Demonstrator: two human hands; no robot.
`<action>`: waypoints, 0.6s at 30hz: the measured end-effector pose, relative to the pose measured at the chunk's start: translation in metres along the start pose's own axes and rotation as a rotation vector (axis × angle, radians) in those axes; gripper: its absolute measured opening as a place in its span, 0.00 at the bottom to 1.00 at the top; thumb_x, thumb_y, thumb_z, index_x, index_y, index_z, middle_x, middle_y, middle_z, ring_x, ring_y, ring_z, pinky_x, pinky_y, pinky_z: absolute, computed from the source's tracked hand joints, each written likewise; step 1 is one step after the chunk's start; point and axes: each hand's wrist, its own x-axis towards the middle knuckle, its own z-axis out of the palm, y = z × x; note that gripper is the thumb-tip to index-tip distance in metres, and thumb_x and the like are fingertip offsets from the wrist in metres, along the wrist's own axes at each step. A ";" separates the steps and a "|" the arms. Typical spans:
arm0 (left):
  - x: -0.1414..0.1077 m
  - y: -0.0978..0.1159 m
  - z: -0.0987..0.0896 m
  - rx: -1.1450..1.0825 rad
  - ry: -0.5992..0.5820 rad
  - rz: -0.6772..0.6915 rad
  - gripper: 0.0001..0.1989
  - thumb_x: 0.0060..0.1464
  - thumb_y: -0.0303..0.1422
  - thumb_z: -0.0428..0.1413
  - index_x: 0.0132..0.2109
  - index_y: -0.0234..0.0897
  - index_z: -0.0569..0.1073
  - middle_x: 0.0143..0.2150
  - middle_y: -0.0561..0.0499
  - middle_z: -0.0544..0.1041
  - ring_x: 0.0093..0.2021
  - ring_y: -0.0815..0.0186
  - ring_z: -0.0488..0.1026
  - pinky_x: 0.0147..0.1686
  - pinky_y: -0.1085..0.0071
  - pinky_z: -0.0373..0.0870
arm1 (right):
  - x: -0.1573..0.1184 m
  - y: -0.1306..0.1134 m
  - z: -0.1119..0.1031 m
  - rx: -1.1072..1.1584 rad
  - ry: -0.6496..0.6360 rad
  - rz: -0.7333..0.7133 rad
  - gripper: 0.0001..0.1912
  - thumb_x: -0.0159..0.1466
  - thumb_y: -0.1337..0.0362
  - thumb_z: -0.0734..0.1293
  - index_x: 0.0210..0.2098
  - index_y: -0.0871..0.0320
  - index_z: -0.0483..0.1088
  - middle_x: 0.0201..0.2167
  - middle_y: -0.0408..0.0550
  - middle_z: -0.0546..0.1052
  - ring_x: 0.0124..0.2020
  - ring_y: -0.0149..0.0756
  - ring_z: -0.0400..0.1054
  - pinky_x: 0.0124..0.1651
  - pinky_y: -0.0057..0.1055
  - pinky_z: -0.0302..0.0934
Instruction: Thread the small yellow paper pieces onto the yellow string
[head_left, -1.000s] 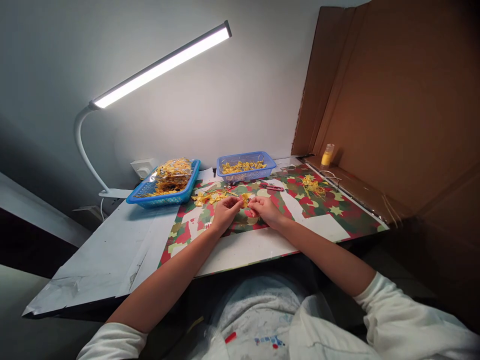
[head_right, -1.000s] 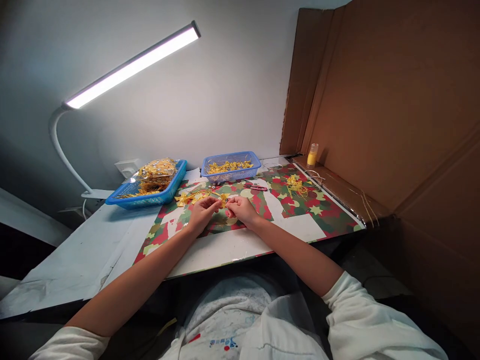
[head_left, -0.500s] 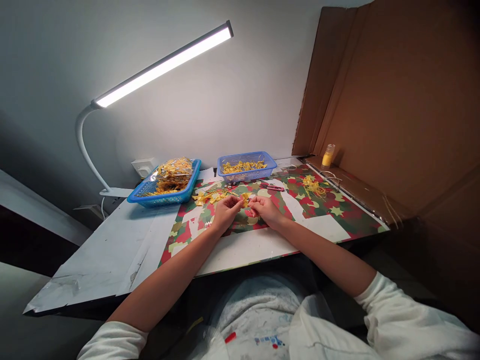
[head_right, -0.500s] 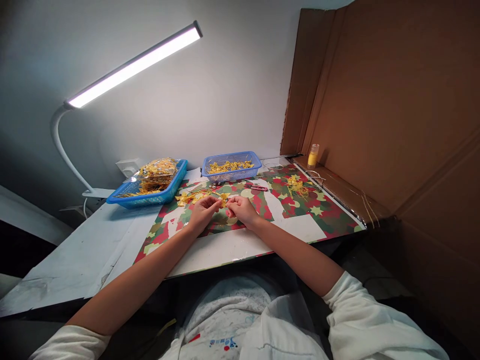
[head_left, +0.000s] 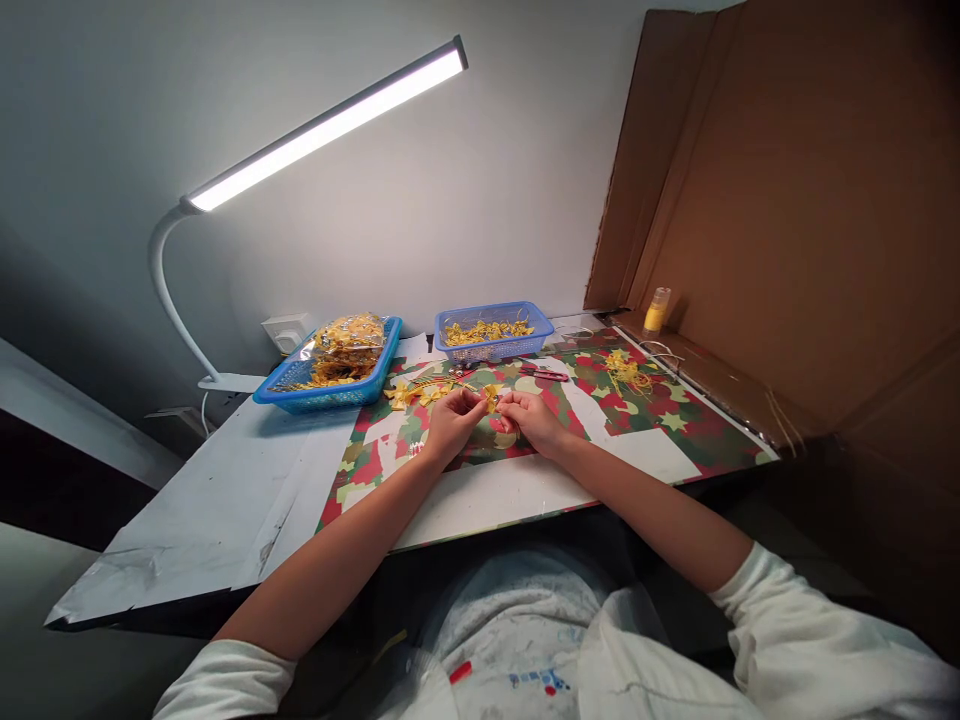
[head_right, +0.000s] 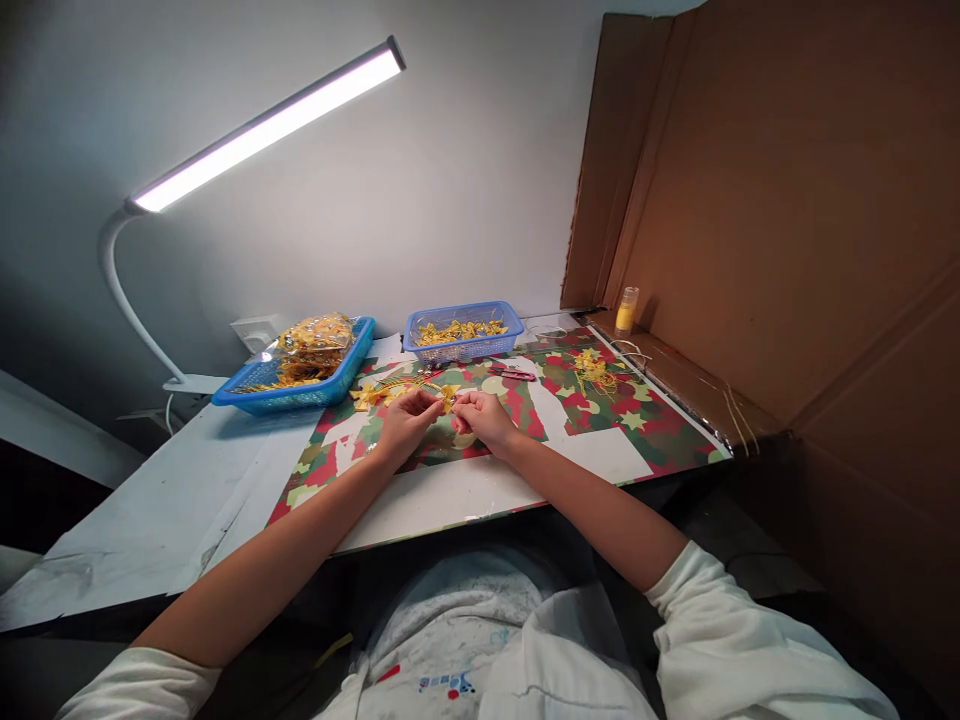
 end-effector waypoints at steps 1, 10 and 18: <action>0.000 0.000 0.000 -0.003 0.002 0.005 0.15 0.41 0.41 0.63 0.23 0.36 0.69 0.20 0.55 0.71 0.21 0.73 0.64 0.23 0.75 0.61 | 0.000 0.000 0.000 0.003 0.000 -0.002 0.08 0.50 0.60 0.66 0.22 0.57 0.62 0.12 0.36 0.64 0.19 0.26 0.57 0.26 0.27 0.50; -0.004 0.005 0.002 0.013 -0.005 0.038 0.15 0.41 0.40 0.63 0.21 0.36 0.68 0.19 0.55 0.69 0.20 0.74 0.62 0.22 0.75 0.60 | 0.001 0.003 0.000 0.016 0.005 0.034 0.10 0.50 0.59 0.66 0.22 0.57 0.61 0.12 0.37 0.65 0.18 0.25 0.56 0.26 0.26 0.49; -0.006 0.009 0.001 0.030 -0.006 0.087 0.15 0.44 0.42 0.61 0.22 0.36 0.69 0.20 0.55 0.69 0.21 0.72 0.63 0.23 0.75 0.60 | 0.001 0.002 0.001 -0.007 -0.019 0.013 0.16 0.49 0.53 0.69 0.24 0.57 0.61 0.14 0.36 0.65 0.19 0.25 0.55 0.25 0.27 0.48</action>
